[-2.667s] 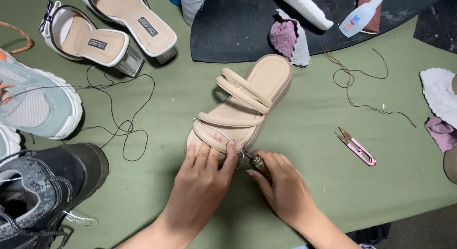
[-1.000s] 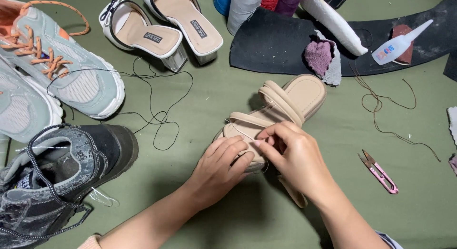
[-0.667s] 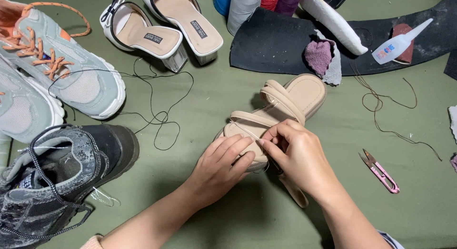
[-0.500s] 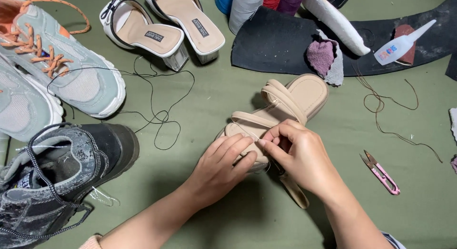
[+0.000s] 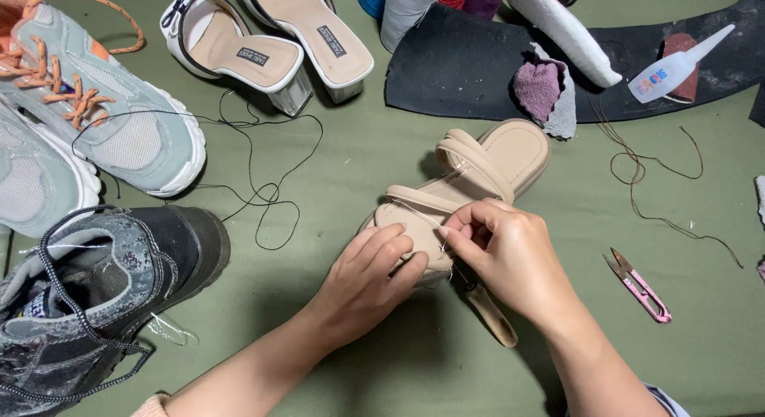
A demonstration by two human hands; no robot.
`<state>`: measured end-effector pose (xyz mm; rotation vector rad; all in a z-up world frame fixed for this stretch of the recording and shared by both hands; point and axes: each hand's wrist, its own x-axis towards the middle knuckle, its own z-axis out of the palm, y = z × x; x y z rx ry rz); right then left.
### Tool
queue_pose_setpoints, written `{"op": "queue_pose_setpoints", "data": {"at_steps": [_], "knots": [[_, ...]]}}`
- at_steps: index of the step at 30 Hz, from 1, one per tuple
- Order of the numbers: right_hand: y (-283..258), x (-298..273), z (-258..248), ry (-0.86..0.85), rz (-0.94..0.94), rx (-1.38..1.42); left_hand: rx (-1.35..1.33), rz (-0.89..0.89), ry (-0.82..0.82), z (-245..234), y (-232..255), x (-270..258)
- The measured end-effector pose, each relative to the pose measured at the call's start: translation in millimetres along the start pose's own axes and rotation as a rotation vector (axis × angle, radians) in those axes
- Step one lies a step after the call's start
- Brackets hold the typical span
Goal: The person is sewing a beige sandal using a needle and thread. They are working on the straps of the sandal, pulling the thread through the material to secure it.
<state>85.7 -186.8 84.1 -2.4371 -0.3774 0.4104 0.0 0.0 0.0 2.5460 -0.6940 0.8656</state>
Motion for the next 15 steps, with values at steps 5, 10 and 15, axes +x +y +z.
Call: {"op": "queue_pose_setpoints", "data": {"at_steps": [5, 10, 15], "knots": [[-4, 9, -3, -0.07, 0.056, -0.171, 0.017, 0.111, -0.034, -8, -3, 5], [-15, 18, -6, -0.15, 0.125, -0.375, 0.048, 0.185, -0.084, -10, -4, 6], [-10, 25, -8, -0.161, 0.019, -0.382, -0.053, 0.058, 0.04, 14, -2, 2]]}}
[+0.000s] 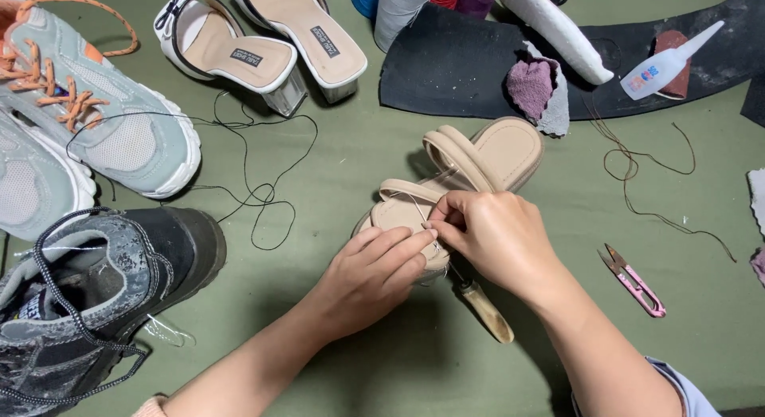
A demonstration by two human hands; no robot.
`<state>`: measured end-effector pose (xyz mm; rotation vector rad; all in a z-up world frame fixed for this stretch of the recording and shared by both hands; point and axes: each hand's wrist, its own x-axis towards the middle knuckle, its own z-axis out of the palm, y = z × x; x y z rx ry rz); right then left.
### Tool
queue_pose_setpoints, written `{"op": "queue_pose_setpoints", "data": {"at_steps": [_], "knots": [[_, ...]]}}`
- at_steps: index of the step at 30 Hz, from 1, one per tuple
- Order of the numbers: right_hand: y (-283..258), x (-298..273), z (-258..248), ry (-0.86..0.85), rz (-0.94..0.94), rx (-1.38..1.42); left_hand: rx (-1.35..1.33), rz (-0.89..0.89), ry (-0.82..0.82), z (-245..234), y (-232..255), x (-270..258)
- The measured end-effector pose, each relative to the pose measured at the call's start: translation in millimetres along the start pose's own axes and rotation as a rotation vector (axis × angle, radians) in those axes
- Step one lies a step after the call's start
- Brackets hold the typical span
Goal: The person is sewing a beige sandal using a needle and thread. They are working on the straps of the sandal, pulling the thread through the material to secure it.
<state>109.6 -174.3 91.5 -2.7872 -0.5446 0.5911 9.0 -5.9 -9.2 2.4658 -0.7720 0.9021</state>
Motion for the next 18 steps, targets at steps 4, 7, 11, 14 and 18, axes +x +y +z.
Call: {"op": "queue_pose_setpoints", "data": {"at_steps": [4, 7, 11, 14, 18], "knots": [[-6, 3, -10, -0.054, 0.026, 0.021, 0.022, 0.033, 0.0, 11, -4, -12], [-6, 9, -12, -0.09, 0.008, 0.054, -0.022, 0.027, -0.045, 2, -1, -5], [-8, 13, -15, -0.145, 0.002, 0.061, -0.045, -0.003, -0.028, 0, 0, 1], [-7, 14, -14, -0.148, 0.004, 0.06, -0.056, -0.006, -0.04, 1, -3, -1], [-10, 7, -14, -0.095, 0.008, 0.099, -0.066, -0.024, -0.039, 2, -2, -2]]}}
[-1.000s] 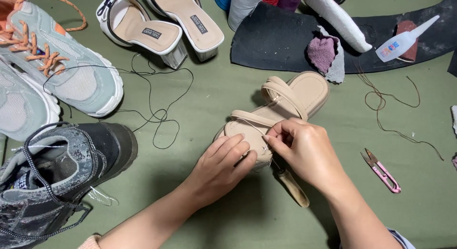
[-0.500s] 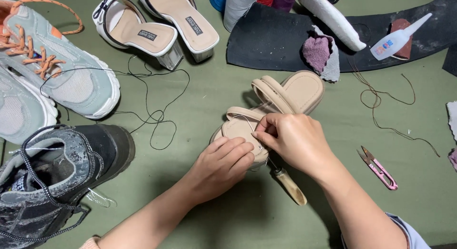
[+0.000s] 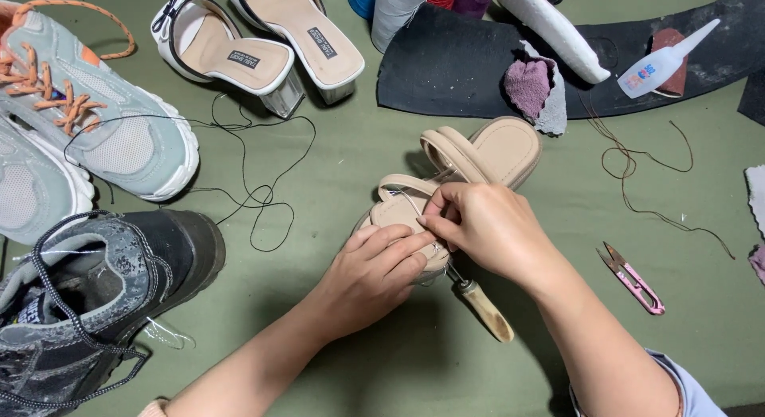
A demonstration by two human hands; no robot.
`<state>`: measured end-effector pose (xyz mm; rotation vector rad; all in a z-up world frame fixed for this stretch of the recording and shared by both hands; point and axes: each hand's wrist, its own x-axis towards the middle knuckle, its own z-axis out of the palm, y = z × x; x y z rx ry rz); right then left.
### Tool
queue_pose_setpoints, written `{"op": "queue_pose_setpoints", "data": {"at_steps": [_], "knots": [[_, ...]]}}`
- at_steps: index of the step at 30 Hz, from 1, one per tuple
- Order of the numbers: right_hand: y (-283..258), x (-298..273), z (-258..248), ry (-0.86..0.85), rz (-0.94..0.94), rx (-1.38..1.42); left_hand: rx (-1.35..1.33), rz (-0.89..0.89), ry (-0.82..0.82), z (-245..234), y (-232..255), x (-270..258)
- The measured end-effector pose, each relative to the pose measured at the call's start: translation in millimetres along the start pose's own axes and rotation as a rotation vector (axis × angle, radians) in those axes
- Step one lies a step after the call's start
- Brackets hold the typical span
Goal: The person is sewing a beige sandal using a needle and thread. They are working on the straps of the sandal, pulling the thread through the material to secure it.
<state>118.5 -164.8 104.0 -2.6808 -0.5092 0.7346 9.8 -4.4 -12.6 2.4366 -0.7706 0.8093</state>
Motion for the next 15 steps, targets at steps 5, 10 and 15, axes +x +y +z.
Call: {"op": "queue_pose_setpoints", "data": {"at_steps": [5, 10, 15], "knots": [[30, -39, 40, 0.331, -0.035, 0.15, 0.035, 0.01, 0.034, -1, 0, 1], [63, -83, 110, 0.701, -0.142, 0.196, 0.013, 0.061, -0.025, -18, 2, 17], [80, -89, 148, 0.477, -0.035, 0.204, 0.135, 0.114, 0.033, -9, 11, 18]]}}
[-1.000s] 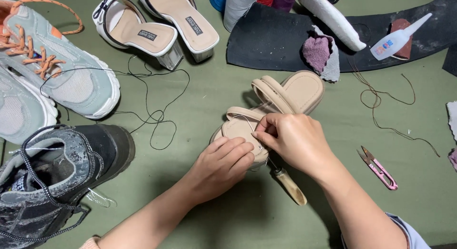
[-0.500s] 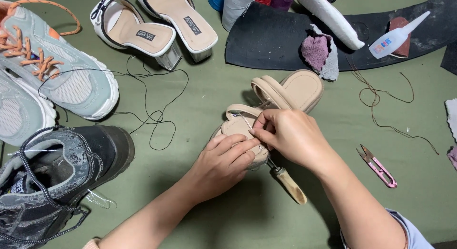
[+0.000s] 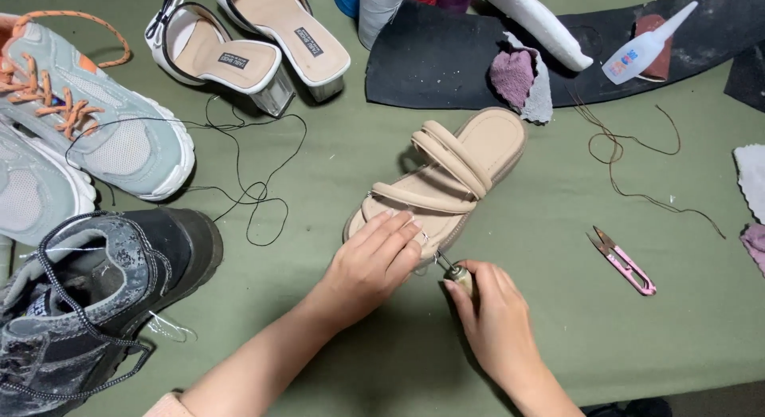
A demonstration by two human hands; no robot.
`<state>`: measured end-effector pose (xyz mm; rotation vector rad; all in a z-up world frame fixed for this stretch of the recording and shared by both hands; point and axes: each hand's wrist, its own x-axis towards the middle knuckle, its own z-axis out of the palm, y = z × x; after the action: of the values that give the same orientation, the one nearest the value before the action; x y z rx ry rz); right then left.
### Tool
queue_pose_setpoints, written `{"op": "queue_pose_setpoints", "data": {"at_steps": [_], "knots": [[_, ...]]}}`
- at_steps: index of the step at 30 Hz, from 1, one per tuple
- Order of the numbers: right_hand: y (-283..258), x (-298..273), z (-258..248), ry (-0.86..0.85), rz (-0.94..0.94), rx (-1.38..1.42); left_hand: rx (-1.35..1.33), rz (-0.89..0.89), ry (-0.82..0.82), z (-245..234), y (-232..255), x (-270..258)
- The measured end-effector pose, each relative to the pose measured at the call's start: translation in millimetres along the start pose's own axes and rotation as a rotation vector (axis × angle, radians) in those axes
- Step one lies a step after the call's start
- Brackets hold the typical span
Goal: The person is sewing a beige sandal using a needle and thread. They are working on the straps of the sandal, pulling the thread through the material to secure it.
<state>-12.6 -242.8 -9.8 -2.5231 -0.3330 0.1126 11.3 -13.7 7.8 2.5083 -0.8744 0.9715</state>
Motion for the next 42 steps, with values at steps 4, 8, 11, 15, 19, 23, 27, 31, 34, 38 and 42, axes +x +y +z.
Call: {"op": "queue_pose_setpoints", "data": {"at_steps": [4, 8, 11, 15, 19, 23, 27, 31, 34, 38, 42], "knots": [[-16, 5, -7, -0.214, 0.262, 0.108, -0.016, 0.005, 0.038, 7, -1, -7], [-32, -2, -10, -0.217, 0.328, 0.462, -0.143, 0.019, 0.028, -4, -2, -3], [-36, -8, -3, -0.186, 0.346, 0.564, -0.188, 0.019, 0.103, -11, 3, 10], [-41, -8, -4, -0.164, 0.387, 0.668, -0.184, -0.086, 0.171, -7, 15, 17], [-28, -2, 5, -0.125, 0.358, 0.784, -0.174, -0.153, 0.187, 8, 24, 22], [-10, 1, 15, -0.079, 0.303, 0.991, -0.087, -0.242, 0.18, 29, 27, 17], [-18, 0, -5, -0.118, 0.307, 0.81, -0.03, -0.26, 0.126, 41, 25, 6], [-14, -4, -8, -0.157, 0.29, 0.643, 0.039, -0.22, 0.113, 37, 29, 6], [-8, -4, -4, -0.129, 0.264, 0.573, 0.063, -0.211, 0.078, 39, 23, 5], [-18, -6, -5, -0.195, 0.305, 0.798, 0.026, -0.277, -0.008, 44, 15, 1], [-34, -7, -20, -0.345, 0.452, 1.304, -0.003, -0.341, -0.057, 46, 12, 3]]}}
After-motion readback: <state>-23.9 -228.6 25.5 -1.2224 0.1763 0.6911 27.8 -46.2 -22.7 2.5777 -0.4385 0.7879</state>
